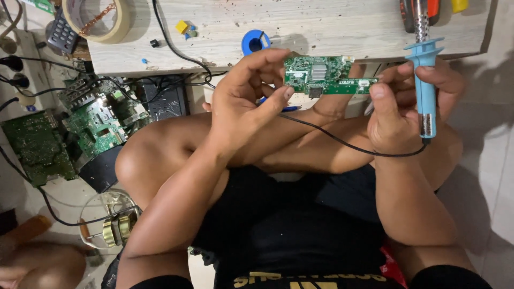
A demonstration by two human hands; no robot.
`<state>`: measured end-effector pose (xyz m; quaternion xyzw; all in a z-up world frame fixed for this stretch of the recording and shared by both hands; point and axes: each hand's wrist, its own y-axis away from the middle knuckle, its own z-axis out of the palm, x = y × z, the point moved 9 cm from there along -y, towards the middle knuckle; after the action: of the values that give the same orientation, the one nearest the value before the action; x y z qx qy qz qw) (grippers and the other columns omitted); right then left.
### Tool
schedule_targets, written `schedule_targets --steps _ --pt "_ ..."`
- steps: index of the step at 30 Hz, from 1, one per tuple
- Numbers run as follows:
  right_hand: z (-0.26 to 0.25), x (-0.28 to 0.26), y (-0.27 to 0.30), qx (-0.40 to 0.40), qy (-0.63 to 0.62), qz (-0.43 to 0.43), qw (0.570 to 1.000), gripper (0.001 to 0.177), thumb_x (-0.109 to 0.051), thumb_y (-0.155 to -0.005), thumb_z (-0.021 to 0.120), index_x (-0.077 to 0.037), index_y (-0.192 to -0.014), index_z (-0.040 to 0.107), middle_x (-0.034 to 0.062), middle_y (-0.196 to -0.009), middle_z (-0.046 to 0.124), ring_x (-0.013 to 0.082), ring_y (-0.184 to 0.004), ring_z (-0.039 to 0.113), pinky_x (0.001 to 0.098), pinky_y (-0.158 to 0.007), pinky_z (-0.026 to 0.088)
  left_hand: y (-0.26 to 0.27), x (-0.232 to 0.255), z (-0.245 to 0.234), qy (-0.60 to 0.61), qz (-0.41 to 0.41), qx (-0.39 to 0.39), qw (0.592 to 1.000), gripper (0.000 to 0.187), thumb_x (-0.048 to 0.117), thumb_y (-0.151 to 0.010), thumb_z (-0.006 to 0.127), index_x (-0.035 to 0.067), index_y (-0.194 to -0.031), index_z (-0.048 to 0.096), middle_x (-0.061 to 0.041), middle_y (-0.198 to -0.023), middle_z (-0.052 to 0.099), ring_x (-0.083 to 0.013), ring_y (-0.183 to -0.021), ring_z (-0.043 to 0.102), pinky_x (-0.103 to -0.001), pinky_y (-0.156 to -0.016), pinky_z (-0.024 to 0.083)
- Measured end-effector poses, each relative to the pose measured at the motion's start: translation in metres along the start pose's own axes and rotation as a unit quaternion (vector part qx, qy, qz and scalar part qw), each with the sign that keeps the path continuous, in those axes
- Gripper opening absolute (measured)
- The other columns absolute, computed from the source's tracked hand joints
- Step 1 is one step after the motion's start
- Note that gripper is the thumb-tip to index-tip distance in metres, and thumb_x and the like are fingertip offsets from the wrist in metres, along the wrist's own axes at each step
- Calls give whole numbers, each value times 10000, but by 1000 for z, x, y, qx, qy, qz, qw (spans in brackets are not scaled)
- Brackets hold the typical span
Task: A person is soldering components on a green circuit board using a soldering iron while sitting on the floor.
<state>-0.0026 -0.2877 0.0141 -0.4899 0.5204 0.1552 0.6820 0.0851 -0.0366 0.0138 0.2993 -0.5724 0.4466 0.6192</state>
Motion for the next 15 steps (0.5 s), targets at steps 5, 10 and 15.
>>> schedule_targets --steps 5,10,15 --pt "4 -7 -4 -10 -30 -30 999 394 5 -945 733 -115 -1225 483 132 -1150 534 198 -1011 588 379 -841 587 -1 -3 1 3 4 -4 1000 425 15 -1026 729 110 -1409 571 -53 -1140 604 -116 -965 621 -228 -811 556" --pt "3 -6 -4 -27 -31 -30 999 396 6 -965 723 -124 -1247 477 153 -1179 543 195 -1028 589 372 -862 585 -1 -1 2 -2 1 -2 1000 438 6 -1004 741 95 -1400 576 -66 -1135 614 -120 -951 636 -224 -811 562" --pt "1 -4 -3 -29 -30 -29 999 404 15 -971 726 -119 -1261 480 182 -1181 562 198 -1021 603 394 -886 590 -1 6 2 -8 17 11 1000 362 27 -1029 734 116 -1355 607 -18 -1018 612 -96 -923 588 -235 -806 511"
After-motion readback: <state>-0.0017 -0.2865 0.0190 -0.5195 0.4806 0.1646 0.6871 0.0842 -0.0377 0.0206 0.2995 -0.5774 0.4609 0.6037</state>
